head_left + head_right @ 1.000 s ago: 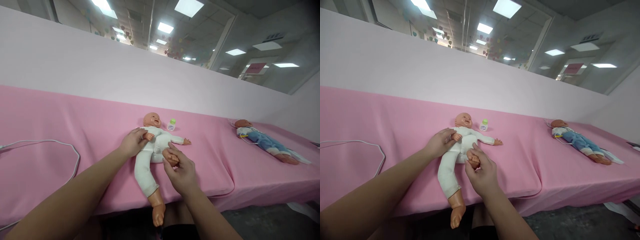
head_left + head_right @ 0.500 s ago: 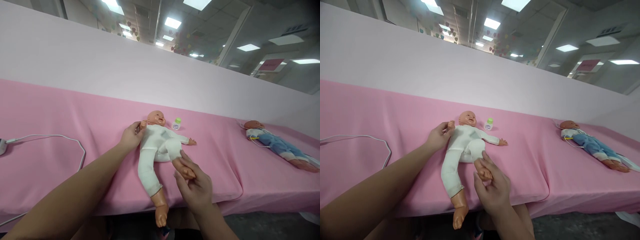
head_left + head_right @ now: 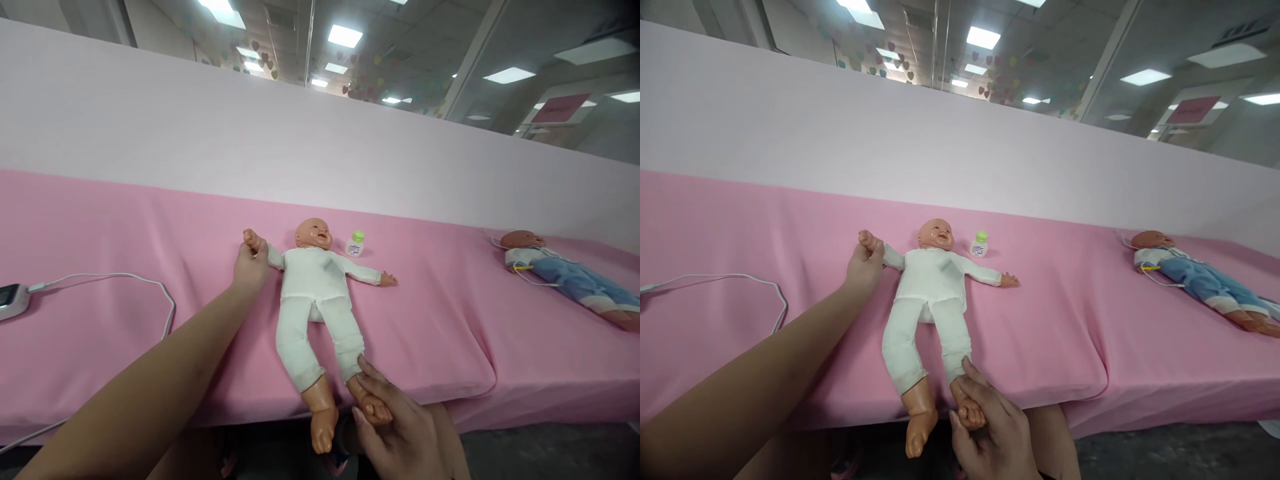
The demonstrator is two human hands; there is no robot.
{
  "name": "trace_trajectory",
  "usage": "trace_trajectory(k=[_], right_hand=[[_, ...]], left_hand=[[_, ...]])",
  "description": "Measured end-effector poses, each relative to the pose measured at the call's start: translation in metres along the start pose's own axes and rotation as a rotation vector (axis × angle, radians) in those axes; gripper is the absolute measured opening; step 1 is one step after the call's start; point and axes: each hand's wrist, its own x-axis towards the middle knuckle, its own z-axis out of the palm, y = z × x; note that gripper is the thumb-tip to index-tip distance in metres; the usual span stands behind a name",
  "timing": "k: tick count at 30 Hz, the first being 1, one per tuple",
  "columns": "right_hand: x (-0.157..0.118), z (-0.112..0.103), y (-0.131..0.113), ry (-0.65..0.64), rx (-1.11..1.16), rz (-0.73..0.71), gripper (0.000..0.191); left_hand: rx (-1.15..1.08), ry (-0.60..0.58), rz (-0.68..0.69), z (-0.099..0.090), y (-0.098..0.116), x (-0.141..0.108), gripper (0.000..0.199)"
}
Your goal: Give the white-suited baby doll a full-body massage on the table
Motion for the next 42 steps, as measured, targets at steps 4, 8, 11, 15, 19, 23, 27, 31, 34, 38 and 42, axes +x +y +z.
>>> trace_trajectory(k=[4, 8, 11, 15, 19, 23, 27, 31, 34, 38, 42], right_hand=[[0.015, -0.006, -0.004, -0.009, -0.001, 0.03, 0.037], [0.04, -0.004, -0.003, 0.065, 0.034, 0.031, 0.04], [0.061, 0.008, 0.0, 0.041, 0.072, 0.104, 0.04], [0.084, 0.031, 0.009, -0.07, 0.091, 0.204, 0.039], [0.095, 0.048, 0.017, -0.08, 0.111, 0.199, 0.039], [0.084, 0.034, 0.01, -0.07, 0.119, 0.205, 0.041], [0.055, 0.003, 0.003, -0.049, 0.075, 0.205, 0.042], [0.024, -0.015, 0.004, -0.088, -0.009, 0.167, 0.044], [0.009, -0.017, 0.002, -0.158, -0.063, 0.172, 0.042], [0.002, -0.015, -0.006, -0.267, -0.119, 0.182, 0.039], [0.007, -0.015, -0.008, -0.313, -0.119, 0.213, 0.041]], left_hand=[[0.107, -0.109, 0.16, 0.002, 0.027, -0.021, 0.028], [0.273, -0.297, 0.389, 0.01, 0.037, -0.034, 0.038], [0.342, -0.384, 0.489, 0.015, 0.03, -0.034, 0.045], [0.36, -0.404, 0.508, 0.017, 0.019, -0.032, 0.047], [0.311, -0.38, 0.505, 0.014, 0.022, -0.033, 0.044], [0.249, -0.375, 0.381, 0.008, 0.028, -0.032, 0.041], [0.192, -0.235, 0.211, -0.003, 0.024, -0.021, 0.033], [0.108, -0.126, 0.078, -0.012, 0.017, -0.009, 0.028], [0.061, -0.093, -0.028, -0.016, 0.016, -0.005, 0.028], [0.021, -0.025, -0.159, -0.014, 0.015, -0.002, 0.024], [-0.029, 0.049, -0.234, -0.013, 0.009, 0.002, 0.026]])
